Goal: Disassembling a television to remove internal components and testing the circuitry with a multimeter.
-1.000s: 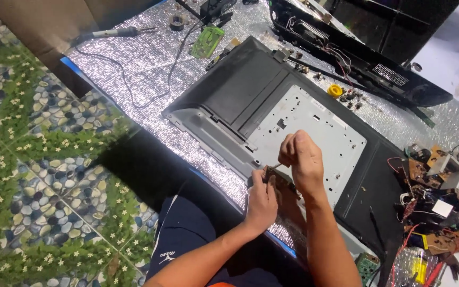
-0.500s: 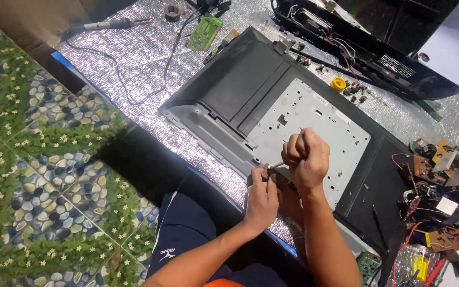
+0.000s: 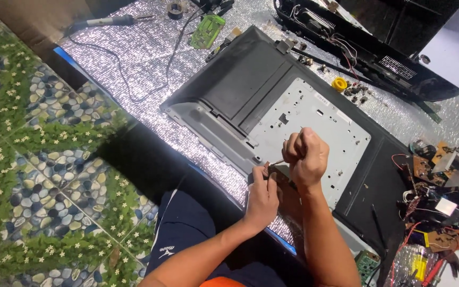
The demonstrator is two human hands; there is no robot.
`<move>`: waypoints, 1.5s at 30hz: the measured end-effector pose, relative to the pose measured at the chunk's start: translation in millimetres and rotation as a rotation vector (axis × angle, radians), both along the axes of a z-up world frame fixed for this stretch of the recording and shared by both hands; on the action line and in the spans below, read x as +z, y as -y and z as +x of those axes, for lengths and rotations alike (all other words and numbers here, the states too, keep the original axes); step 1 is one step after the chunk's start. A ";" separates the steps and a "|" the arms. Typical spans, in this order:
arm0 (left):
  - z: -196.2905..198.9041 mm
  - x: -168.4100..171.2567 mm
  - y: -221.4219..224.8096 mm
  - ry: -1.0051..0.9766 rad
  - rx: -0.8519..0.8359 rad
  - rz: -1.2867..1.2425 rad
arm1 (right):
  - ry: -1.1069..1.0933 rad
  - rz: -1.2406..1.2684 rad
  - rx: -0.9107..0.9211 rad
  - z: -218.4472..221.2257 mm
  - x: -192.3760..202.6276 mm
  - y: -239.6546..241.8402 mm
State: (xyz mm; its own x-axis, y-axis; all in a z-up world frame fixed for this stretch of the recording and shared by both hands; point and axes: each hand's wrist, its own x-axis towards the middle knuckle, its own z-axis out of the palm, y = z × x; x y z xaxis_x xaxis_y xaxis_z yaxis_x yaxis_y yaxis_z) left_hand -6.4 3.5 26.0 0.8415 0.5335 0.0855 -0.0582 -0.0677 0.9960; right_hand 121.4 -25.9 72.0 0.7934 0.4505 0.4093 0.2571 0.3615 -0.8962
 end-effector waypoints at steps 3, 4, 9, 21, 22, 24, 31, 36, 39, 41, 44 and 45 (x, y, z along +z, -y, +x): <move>1.0 -5.9 1.0 0.006 0.006 0.006 | 0.009 0.014 -0.011 -1.2 1.1 0.0; 0.5 -3.3 0.8 0.007 0.007 0.007 | 0.010 0.014 -0.010 -2.3 2.3 -0.9; -0.6 3.0 0.7 0.007 -0.011 -0.030 | -0.005 0.005 -0.032 -7.2 3.1 -5.7; 1.1 -12.4 -0.5 -0.015 -0.027 -0.009 | 0.045 -0.081 -0.156 -10.2 10.4 -5.6; 1.9 -13.1 0.1 -0.015 -0.027 -0.009 | 0.045 -0.081 -0.155 -10.5 12.8 -5.8; 2.3 -15.1 1.3 -0.015 -0.018 -0.001 | 0.057 -0.132 -0.145 -12.3 16.7 -6.6; 1.0 -13.6 1.4 0.000 -0.030 -0.031 | 0.022 -0.154 -0.029 -19.4 26.7 -8.0; 1.0 -7.0 1.1 0.019 -0.020 -0.046 | 0.045 -0.203 -0.003 -20.1 27.2 -5.1; 1.8 -14.1 -0.3 0.012 -0.029 -0.040 | 0.026 -0.214 0.014 -21.4 27.7 -4.4; 3.0 -14.7 0.5 0.022 -0.029 -0.033 | 0.035 -0.206 0.017 -19.2 25.7 -2.9; 4.7 -24.6 3.3 0.027 -0.028 -0.025 | 0.048 -0.204 0.027 -18.3 27.0 -1.1; 5.7 -29.2 4.3 0.025 -0.029 -0.022 | 0.054 -0.209 0.031 -18.1 28.6 -0.6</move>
State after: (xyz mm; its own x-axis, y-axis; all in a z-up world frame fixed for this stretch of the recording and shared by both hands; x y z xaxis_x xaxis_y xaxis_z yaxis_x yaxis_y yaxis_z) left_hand -0.7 -0.8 -3.1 0.8543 0.5110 0.0953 -0.0851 -0.0434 0.9954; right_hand 103.3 -25.3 100.7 0.7574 0.5535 0.3463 0.2987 0.1779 -0.9376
